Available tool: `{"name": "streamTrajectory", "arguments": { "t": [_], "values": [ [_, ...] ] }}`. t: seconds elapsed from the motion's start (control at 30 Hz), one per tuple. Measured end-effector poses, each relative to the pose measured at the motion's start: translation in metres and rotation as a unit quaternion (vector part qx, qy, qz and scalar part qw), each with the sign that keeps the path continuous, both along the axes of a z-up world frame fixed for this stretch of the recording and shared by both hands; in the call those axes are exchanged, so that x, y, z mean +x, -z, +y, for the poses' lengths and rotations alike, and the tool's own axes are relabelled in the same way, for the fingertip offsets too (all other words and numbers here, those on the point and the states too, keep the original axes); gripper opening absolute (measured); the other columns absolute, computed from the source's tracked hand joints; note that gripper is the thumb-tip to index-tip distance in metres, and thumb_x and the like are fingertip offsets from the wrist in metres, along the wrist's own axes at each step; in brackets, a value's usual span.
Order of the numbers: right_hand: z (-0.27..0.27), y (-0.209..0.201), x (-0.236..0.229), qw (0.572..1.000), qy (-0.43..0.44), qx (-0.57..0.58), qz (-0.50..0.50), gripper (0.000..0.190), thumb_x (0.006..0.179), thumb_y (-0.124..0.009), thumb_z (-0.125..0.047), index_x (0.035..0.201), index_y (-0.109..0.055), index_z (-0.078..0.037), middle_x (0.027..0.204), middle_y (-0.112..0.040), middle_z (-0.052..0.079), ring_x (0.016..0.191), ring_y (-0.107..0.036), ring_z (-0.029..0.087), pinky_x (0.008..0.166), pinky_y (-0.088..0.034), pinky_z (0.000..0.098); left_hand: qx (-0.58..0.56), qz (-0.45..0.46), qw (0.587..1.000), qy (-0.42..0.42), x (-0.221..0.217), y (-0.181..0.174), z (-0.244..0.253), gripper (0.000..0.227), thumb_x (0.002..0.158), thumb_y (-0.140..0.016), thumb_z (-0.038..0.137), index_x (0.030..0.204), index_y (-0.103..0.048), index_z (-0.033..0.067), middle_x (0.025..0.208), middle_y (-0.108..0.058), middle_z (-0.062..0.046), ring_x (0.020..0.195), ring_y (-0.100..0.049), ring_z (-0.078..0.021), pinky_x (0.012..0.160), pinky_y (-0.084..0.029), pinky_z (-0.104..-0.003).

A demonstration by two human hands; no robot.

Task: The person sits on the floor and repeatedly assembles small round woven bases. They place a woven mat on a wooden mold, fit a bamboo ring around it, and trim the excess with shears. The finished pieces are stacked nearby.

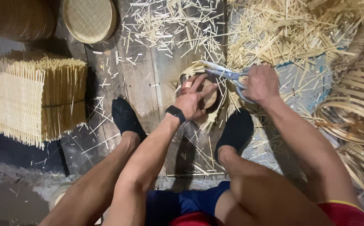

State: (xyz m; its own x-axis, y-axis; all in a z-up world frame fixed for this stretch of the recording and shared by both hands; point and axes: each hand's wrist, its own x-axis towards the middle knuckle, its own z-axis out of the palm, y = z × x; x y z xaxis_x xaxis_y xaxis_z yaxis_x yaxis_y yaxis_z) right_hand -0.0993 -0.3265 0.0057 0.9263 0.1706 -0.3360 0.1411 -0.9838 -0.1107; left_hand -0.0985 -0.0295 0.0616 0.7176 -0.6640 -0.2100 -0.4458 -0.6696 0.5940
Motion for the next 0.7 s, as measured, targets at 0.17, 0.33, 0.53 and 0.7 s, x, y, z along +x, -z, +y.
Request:
{"name": "streamTrajectory", "arguments": {
  "t": [0.17, 0.33, 0.53, 0.7],
  "values": [
    [-0.015, -0.008, 0.005, 0.994, 0.033, 0.013, 0.104, 0.033, 0.1, -0.06, -0.033, 0.113, -0.068, -0.004, 0.1, -0.064, 0.016, 0.094, -0.062, 0.029, 0.079, -0.057, 0.046, -0.008, -0.024, 0.943, -0.331, -0.035, 0.01, -0.029, 0.111, 0.062, -0.092, 0.049, 0.152, -0.04, 0.0113, 0.155, -0.028, -0.032, 0.136, -0.038, -0.0547, 0.108, -0.04, -0.06],
    [-0.001, -0.004, 0.013, 0.999, -0.011, -0.043, -0.004, 0.049, 0.08, -0.071, -0.047, 0.093, -0.068, 0.0, 0.081, -0.058, 0.015, 0.078, -0.06, 0.026, 0.069, -0.056, 0.042, 0.015, -0.029, 0.943, -0.332, -0.041, 0.026, -0.039, 0.104, 0.066, -0.09, 0.041, 0.152, -0.042, 0.0088, 0.155, -0.032, -0.035, 0.14, -0.039, -0.0553, 0.114, -0.041, -0.056],
    [-0.014, -0.001, 0.01, 1.0, -0.01, 0.007, 0.012, 0.035, 0.093, -0.065, -0.036, 0.105, -0.068, -0.003, 0.09, -0.059, 0.013, 0.083, -0.058, 0.026, 0.07, -0.056, 0.0423, -0.007, 0.016, 0.972, -0.234, -0.022, 0.015, -0.011, 0.11, 0.057, -0.09, 0.031, 0.154, -0.043, 0.0119, 0.158, -0.033, -0.031, 0.137, -0.045, -0.0507, 0.112, -0.044, -0.05],
    [-0.007, -0.004, 0.018, 0.999, -0.021, -0.027, 0.011, 0.038, 0.089, -0.069, -0.04, 0.096, -0.068, -0.004, 0.081, -0.06, 0.012, 0.076, -0.059, 0.024, 0.068, -0.054, 0.0393, -0.032, 0.018, 0.984, -0.172, -0.011, 0.004, -0.005, 0.106, 0.057, -0.091, 0.025, 0.152, -0.045, 0.0139, 0.158, -0.031, -0.029, 0.139, -0.041, -0.0532, 0.114, -0.043, -0.05]
  ]
}}
